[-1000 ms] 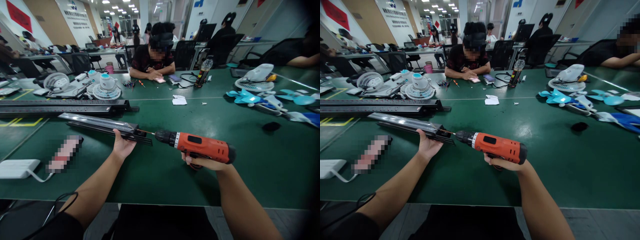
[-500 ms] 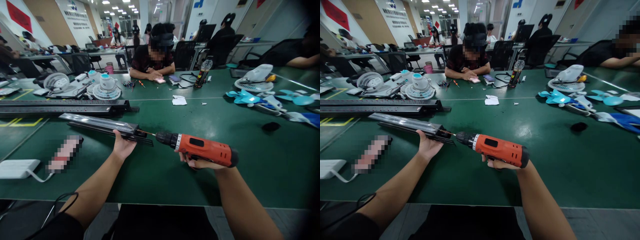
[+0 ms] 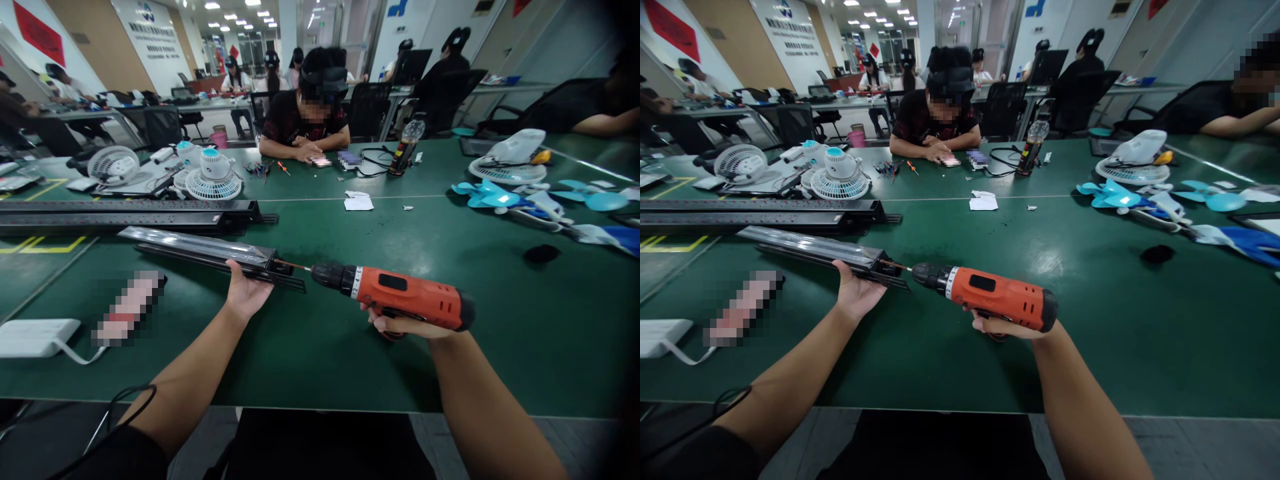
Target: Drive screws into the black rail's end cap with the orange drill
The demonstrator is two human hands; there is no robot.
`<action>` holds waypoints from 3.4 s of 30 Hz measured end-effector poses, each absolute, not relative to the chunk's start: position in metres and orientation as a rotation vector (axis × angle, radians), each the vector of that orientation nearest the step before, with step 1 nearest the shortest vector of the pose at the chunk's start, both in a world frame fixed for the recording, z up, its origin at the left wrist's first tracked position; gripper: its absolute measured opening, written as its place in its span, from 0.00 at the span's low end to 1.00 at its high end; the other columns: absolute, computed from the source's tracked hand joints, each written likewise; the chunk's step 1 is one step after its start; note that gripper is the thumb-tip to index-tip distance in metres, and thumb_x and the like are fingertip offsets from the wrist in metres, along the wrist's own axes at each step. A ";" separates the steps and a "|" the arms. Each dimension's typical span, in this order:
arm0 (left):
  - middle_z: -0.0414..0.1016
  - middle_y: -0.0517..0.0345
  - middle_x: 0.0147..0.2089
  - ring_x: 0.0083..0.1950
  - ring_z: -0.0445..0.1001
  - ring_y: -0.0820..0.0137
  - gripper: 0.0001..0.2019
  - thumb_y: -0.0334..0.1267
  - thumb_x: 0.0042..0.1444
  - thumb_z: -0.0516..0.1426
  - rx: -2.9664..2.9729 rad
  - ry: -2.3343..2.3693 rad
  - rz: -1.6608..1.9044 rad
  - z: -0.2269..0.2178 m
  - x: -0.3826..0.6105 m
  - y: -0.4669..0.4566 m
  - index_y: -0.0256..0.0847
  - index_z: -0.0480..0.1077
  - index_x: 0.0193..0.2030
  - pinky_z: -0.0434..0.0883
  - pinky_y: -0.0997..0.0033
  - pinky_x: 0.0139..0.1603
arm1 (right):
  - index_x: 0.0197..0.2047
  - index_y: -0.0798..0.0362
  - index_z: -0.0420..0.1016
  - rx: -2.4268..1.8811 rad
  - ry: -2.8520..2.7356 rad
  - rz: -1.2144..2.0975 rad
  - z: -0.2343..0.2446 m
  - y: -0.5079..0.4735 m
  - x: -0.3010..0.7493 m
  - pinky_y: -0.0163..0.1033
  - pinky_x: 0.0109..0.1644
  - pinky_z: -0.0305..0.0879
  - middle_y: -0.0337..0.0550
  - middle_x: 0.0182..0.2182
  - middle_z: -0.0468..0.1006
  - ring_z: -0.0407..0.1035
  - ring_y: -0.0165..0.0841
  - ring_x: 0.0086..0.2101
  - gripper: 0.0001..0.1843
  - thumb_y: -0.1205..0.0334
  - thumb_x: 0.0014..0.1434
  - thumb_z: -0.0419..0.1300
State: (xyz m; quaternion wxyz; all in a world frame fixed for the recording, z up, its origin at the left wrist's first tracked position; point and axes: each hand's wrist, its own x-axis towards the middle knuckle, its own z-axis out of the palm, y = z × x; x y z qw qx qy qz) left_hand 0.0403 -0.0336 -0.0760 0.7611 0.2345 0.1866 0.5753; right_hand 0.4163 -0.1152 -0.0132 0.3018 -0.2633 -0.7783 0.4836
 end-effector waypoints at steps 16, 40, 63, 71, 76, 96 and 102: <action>0.87 0.51 0.56 0.63 0.82 0.52 0.34 0.70 0.54 0.67 0.469 0.418 1.253 -0.077 0.041 -0.034 0.45 0.81 0.56 0.74 0.52 0.68 | 0.54 0.51 0.77 -0.727 -2.009 1.267 -0.021 -0.118 0.416 0.36 0.29 0.79 0.35 0.29 0.80 0.77 0.29 0.24 0.09 0.64 0.72 0.66; 0.87 0.52 0.54 0.61 0.82 0.53 0.35 0.69 0.52 0.68 0.511 0.392 1.256 -0.076 0.042 -0.034 0.45 0.81 0.57 0.75 0.56 0.66 | 0.55 0.54 0.76 -0.654 -1.978 1.327 -0.026 -0.117 0.416 0.37 0.33 0.79 0.35 0.29 0.77 0.75 0.28 0.24 0.11 0.57 0.74 0.65; 0.87 0.53 0.55 0.66 0.79 0.52 0.36 0.70 0.56 0.65 0.506 0.377 1.234 -0.080 0.039 -0.033 0.49 0.78 0.64 0.72 0.53 0.69 | 0.53 0.52 0.76 -0.710 -2.013 1.259 -0.021 -0.119 0.414 0.38 0.30 0.79 0.35 0.29 0.77 0.74 0.29 0.23 0.10 0.57 0.73 0.65; 0.87 0.53 0.54 0.66 0.79 0.51 0.36 0.72 0.55 0.66 0.507 0.429 1.226 -0.080 0.039 -0.032 0.47 0.80 0.59 0.74 0.54 0.67 | 0.53 0.52 0.76 -0.667 -2.030 1.267 -0.022 -0.117 0.414 0.34 0.28 0.76 0.35 0.30 0.76 0.72 0.26 0.23 0.10 0.56 0.74 0.65; 0.87 0.53 0.54 0.68 0.78 0.51 0.36 0.72 0.55 0.66 0.510 0.425 1.216 -0.083 0.036 -0.030 0.48 0.80 0.60 0.73 0.53 0.68 | 0.54 0.52 0.77 -0.692 -2.048 1.240 -0.023 -0.117 0.416 0.36 0.29 0.78 0.36 0.30 0.78 0.74 0.28 0.24 0.11 0.55 0.74 0.65; 0.87 0.50 0.55 0.63 0.81 0.51 0.35 0.71 0.54 0.66 0.498 0.446 1.238 -0.080 0.039 -0.032 0.45 0.81 0.55 0.76 0.55 0.65 | 0.48 0.51 0.77 -0.702 -2.088 1.140 -0.019 -0.120 0.413 0.33 0.26 0.76 0.37 0.29 0.78 0.74 0.27 0.22 0.09 0.54 0.75 0.64; 0.87 0.50 0.54 0.60 0.83 0.53 0.37 0.71 0.52 0.68 0.492 0.445 1.237 -0.079 0.040 -0.033 0.43 0.81 0.56 0.77 0.58 0.63 | 0.47 0.52 0.77 -0.715 -2.149 1.081 -0.018 -0.119 0.413 0.32 0.26 0.76 0.38 0.30 0.78 0.73 0.27 0.24 0.09 0.55 0.76 0.63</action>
